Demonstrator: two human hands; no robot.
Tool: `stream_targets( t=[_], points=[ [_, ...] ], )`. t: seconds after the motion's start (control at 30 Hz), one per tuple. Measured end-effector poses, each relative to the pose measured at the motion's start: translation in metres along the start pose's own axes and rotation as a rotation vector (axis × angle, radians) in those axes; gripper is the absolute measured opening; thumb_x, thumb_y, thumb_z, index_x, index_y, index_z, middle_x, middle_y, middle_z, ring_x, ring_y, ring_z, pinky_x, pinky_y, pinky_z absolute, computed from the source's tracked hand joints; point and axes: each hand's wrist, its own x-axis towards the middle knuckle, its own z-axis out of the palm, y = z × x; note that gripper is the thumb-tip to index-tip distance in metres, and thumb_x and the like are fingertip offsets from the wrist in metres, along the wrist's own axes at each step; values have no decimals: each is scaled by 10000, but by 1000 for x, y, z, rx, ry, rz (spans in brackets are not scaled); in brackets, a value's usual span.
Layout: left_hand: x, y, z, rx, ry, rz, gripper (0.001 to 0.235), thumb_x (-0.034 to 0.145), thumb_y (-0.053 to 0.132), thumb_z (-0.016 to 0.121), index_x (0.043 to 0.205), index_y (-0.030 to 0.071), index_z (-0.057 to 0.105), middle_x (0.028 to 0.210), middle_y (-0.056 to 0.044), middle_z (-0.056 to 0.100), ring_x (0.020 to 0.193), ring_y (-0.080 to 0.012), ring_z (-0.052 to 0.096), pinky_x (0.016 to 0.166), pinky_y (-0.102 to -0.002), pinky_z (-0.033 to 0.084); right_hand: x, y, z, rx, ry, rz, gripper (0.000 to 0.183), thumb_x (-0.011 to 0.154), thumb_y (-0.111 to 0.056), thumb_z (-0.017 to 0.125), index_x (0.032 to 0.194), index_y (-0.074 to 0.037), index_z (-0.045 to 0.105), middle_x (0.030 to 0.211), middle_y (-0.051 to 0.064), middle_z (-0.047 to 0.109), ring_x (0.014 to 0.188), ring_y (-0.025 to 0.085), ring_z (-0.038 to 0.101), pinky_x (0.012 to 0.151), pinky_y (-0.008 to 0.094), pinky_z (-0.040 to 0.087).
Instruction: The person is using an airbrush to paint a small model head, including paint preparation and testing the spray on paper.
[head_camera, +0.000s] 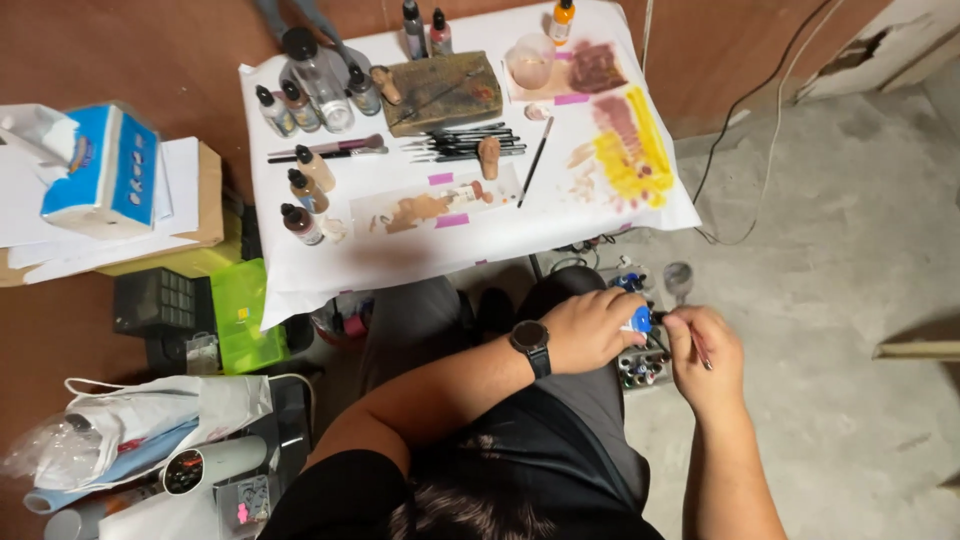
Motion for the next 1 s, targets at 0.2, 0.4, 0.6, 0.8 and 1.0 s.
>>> stream_targets(
  t=[0.2, 0.4, 0.6, 0.8, 1.0],
  points=[
    [-5, -6, 0, 35, -42, 7, 485, 1034, 431, 508, 1320, 39, 492, 1030, -167, 611, 812, -368, 708, 605, -416, 615, 1, -5, 0, -13, -54, 51, 148, 988, -208, 754, 1066, -83, 739, 926, 158, 715, 939, 420, 687, 876, 504, 529],
    [-5, -10, 3, 63, -68, 3, 502, 1032, 446, 493, 1335, 46, 479, 1049, -157, 606, 831, -362, 712, 609, -416, 620, 4, -15, 1, 69, -61, 85, 292, 940, -221, 786, 1185, -77, 719, 1028, 175, 712, 1035, 419, 680, 942, 514, 516],
    [-7, -13, 7, 40, -88, -20, 499, 1024, 453, 487, 1342, 68, 490, 1056, -145, 604, 842, -376, 712, 614, -438, 622, 4, -15, 6, 128, -68, 94, 260, 943, -228, 776, 1146, -71, 731, 1008, 161, 723, 1012, 403, 693, 926, 485, 520],
    [-7, -20, 12, 103, -56, 23, 525, 1014, 507, 473, 1344, 99, 493, 1046, -123, 590, 835, -368, 704, 626, -442, 622, 7, -12, 11, 117, -35, 78, 236, 917, -220, 805, 1094, -78, 741, 960, 141, 721, 966, 403, 700, 866, 494, 536],
    [-1, -18, 2, -171, -127, -59, 488, 975, 413, 624, 1332, 94, 532, 1119, -170, 635, 967, -432, 704, 771, -508, 617, 6, -14, 0, 173, 71, -14, 207, 933, -192, 782, 1094, -66, 749, 934, 125, 715, 885, 381, 705, 807, 462, 550]
  ],
)
